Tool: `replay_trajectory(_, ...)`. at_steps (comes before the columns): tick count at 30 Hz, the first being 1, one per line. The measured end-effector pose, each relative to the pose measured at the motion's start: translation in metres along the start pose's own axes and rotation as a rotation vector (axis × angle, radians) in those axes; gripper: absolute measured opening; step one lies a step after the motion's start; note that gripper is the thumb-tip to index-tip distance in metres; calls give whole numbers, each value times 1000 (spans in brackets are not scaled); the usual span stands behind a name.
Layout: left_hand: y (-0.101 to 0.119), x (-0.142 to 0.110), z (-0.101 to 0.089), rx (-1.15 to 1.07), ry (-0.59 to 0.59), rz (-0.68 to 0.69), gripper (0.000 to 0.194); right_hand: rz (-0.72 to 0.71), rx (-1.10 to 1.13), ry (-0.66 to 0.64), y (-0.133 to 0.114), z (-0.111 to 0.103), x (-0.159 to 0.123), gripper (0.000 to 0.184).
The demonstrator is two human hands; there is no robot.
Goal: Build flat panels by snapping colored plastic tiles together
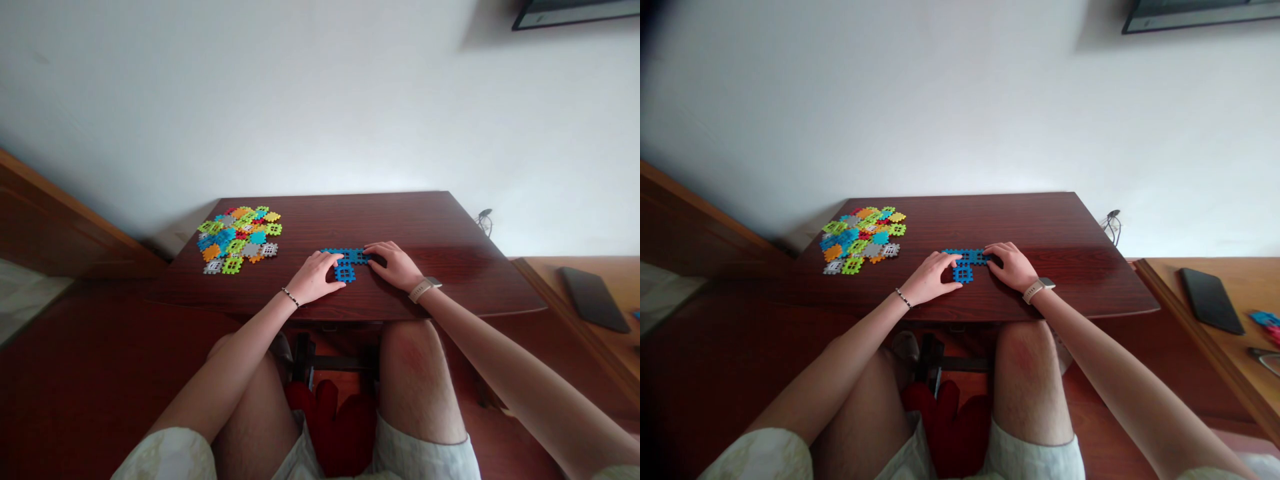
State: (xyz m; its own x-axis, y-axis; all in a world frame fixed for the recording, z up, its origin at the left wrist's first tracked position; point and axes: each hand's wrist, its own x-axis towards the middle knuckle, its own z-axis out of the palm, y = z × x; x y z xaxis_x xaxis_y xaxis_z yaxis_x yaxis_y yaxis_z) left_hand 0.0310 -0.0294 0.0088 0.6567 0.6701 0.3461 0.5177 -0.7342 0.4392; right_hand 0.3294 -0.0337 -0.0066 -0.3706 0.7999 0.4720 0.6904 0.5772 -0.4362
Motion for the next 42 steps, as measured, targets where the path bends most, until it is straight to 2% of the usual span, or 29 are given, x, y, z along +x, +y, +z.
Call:
replay_trajectory(6, -4, -2, -2, -14, -8, -6, 58, -1, -4, -1, 0, 0, 0, 24)
replay_trajectory(15, -2, 3, 0, 50, -8, 36, 32, 1, -1, -1, 0, 0, 0, 24)
replay_trajectory(31, 0, 2, -3, 125, -55, 81, 26, 12, 11, -4, 0, 0, 0, 27)
replay_trajectory(37, 1, 2, -2, 137, -31, 60, 38, 0, 7, -9, 2, 1, 0, 26)
replay_trajectory(42, 1, 1, 1, 109, -19, 25, 39, -1, 6, -6, 2, 0, 0, 25)
